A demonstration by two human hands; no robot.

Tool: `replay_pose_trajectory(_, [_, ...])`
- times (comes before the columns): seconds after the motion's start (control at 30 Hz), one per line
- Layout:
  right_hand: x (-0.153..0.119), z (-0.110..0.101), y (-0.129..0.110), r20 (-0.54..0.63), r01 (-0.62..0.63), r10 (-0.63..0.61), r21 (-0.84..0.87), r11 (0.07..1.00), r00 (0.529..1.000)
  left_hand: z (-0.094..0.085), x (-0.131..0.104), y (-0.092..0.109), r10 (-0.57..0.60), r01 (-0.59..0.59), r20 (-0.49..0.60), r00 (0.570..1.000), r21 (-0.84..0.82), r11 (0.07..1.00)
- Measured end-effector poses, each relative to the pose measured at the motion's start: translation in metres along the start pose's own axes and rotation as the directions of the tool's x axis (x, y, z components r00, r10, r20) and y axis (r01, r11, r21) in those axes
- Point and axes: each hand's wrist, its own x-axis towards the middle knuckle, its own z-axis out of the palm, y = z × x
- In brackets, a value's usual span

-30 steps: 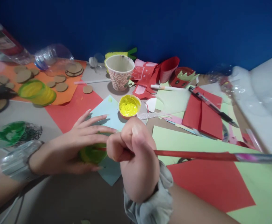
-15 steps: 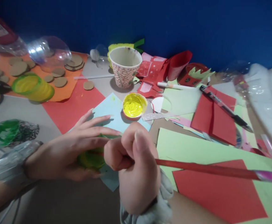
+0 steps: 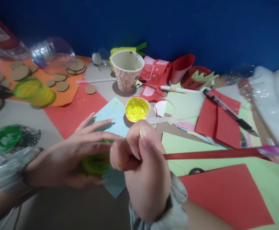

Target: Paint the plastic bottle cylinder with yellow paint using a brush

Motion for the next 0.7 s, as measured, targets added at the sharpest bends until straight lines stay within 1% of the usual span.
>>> replay_pose_trajectory(0.3, [-0.006, 0.008, 0.004, -0.033, -0.031, 0.03, -0.005, 1.0, 0.999, -0.003, 0.003, 0.002, 0.016, -0.016, 0.001, 1.0, 0.021, 1.0])
replay_pose_trajectory(0.47, [-0.006, 0.005, 0.012, -0.037, 0.002, -0.001, 0.035, 0.999, 0.999, -0.004, 0.003, 0.001, 0.026, -0.026, 0.008, 1.0, 0.04, 0.999])
replay_pose_trajectory(0.57, [-0.004, 0.003, 0.016, -0.069, 0.039, -0.037, 0.034, 0.999, 0.997, -0.002, 0.002, 0.0, 0.031, -0.032, 0.011, 0.999, 0.05, 0.998])
replay_pose_trajectory(0.7, [-0.002, 0.002, 0.008, -0.081, 0.025, -0.024, 0.016, 1.0, 0.996, 0.0, 0.0, -0.001, 0.028, -0.029, 0.011, 1.0, 0.056, 0.998])
